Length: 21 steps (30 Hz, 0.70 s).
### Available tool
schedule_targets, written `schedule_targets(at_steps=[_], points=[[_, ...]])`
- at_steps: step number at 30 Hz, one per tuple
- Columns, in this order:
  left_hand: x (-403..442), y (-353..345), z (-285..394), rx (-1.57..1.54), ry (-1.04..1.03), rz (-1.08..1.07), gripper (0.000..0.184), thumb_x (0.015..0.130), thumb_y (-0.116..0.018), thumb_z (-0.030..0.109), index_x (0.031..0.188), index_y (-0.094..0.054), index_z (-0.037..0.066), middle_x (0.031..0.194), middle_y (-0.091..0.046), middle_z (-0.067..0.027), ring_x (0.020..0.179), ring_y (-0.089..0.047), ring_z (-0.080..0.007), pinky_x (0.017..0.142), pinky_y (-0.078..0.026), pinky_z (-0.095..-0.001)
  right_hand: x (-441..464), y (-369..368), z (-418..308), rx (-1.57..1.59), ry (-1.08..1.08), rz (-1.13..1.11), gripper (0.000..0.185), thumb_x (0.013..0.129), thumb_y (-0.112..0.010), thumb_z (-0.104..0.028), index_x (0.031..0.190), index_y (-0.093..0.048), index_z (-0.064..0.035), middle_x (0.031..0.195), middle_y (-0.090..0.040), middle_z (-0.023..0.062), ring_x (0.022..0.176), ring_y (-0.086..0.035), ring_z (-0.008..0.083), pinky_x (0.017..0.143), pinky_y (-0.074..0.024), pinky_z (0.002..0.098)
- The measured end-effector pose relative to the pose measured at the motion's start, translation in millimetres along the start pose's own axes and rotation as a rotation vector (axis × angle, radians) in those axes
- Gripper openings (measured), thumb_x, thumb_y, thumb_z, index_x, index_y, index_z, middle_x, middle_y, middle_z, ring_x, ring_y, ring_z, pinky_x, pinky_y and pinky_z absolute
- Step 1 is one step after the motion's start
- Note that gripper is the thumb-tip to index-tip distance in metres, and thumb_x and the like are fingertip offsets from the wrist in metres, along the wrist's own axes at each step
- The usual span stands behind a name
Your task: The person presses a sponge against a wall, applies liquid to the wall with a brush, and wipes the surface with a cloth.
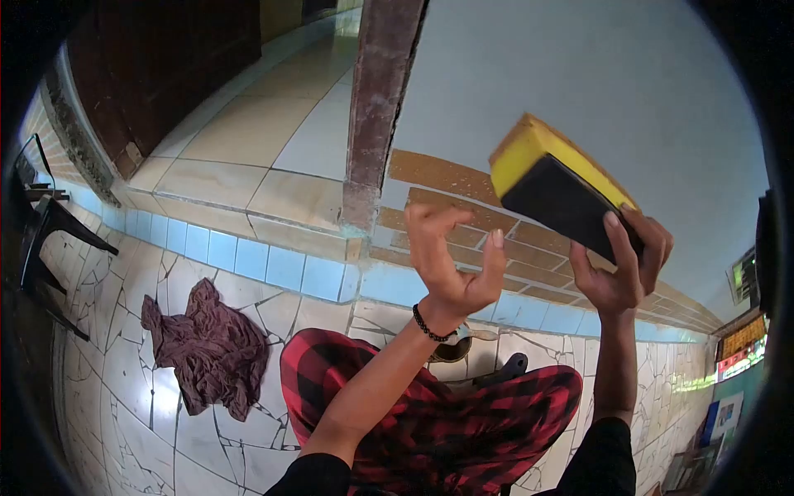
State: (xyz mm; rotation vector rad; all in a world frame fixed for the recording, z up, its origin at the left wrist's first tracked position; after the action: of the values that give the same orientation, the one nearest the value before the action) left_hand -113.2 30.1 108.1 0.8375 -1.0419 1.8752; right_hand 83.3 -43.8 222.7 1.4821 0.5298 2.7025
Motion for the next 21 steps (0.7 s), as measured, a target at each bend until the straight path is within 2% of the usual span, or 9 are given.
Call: schedule_targets(at_steps=[3, 4, 7, 10, 16, 21], points=[[0.2, 2.5, -20.5, -0.045, 0.046, 0.027, 0.046, 0.086, -0.074, 0.008, 0.127, -0.054, -0.002, 0.118, -0.055, -0.0181, 0.099, -0.054, -0.0252, 0.083, -0.046, -0.0356, 11.7, -24.9, -9.9, 0.014, 0.073, -0.067, 0.064, 0.066, -0.094, -0.013, 0.126, -0.075, -0.0201, 0.125, -0.067, 0.0057, 0.109, -0.061, 0.0273, 0.091, -0.05, 0.0417], [1.7, 4.9, -26.1, -0.019, 0.064, -0.003, 0.058, 0.087, -0.073, 0.008, 0.139, -0.051, -0.004, 0.123, -0.055, -0.0195, 0.104, -0.054, -0.0277, 0.086, -0.046, -0.0373, 12.7, -34.1, -12.7, 0.03, 0.073, -0.075, 0.063, 0.064, -0.095, -0.013, 0.124, -0.078, -0.0208, 0.124, -0.068, 0.0049, 0.107, -0.06, 0.0252, 0.09, -0.0487, 0.0403], [8.3, 9.9, -39.9, 0.038, 0.12, -0.054, 0.064, 0.088, -0.072, 0.009, 0.146, -0.049, -0.004, 0.128, -0.056, -0.0205, 0.11, -0.055, -0.0297, 0.088, -0.047, -0.0395, 10.5, -56.4, -20.2, 0.032, 0.091, -0.098, 0.06, 0.063, -0.095, -0.012, 0.121, -0.081, -0.0217, 0.122, -0.068, 0.004, 0.106, -0.059, 0.0234, 0.09, -0.0475, 0.0394], [6.5, 16.6, -52.9, 0.067, 0.148, -0.106, 0.065, 0.089, -0.071, 0.01, 0.148, -0.051, -0.004, 0.13, -0.057, -0.0204, 0.115, -0.055, -0.0312, 0.088, -0.047, -0.0412, 5.6, -72.2, -22.8, 0.041, 0.107, -0.074, 0.059, 0.063, -0.095, -0.013, 0.119, -0.082, -0.0216, 0.121, -0.068, 0.0034, 0.104, -0.06, 0.0219, 0.09, -0.0466, 0.0391], [0.2, 15.7, -60.1, 0.079, 0.134, -0.04, 0.058, 0.087, -0.07, 0.008, 0.143, -0.058, -0.003, 0.125, -0.06, -0.0193, 0.111, -0.057, -0.0309, 0.086, -0.048, -0.0402, 4.1, -88.0, -30.0, 0.047, 0.112, -0.119, 0.06, 0.062, -0.094, -0.013, 0.12, -0.081, -0.0217, 0.121, -0.068, 0.0031, 0.102, -0.061, 0.0219, 0.089, -0.0461, 0.0389], [-2.1, 14.3, -65.5, 0.063, 0.154, -0.023, 0.059, 0.086, -0.069, 0.007, 0.144, -0.059, -0.003, 0.126, -0.06, -0.0197, 0.111, -0.057, -0.0308, 0.087, -0.048, -0.0405, 6.0, -96.6, -31.8, 0.031, 0.119, -0.117, 0.062, 0.06, -0.093, -0.013, 0.12, -0.082, -0.0213, 0.119, -0.068, 0.0035, 0.102, -0.061, 0.0221, 0.088, -0.0464, 0.0391]])
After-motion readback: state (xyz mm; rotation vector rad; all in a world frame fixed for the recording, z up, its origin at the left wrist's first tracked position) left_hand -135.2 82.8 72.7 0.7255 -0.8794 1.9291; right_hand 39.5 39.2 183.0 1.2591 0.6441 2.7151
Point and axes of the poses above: each hand's wrist, its own x-axis towards the middle knuckle, its own y-axis out of the back of the hand, z = x × y, the point moved 2 cm from there along x, towards the middle knuckle
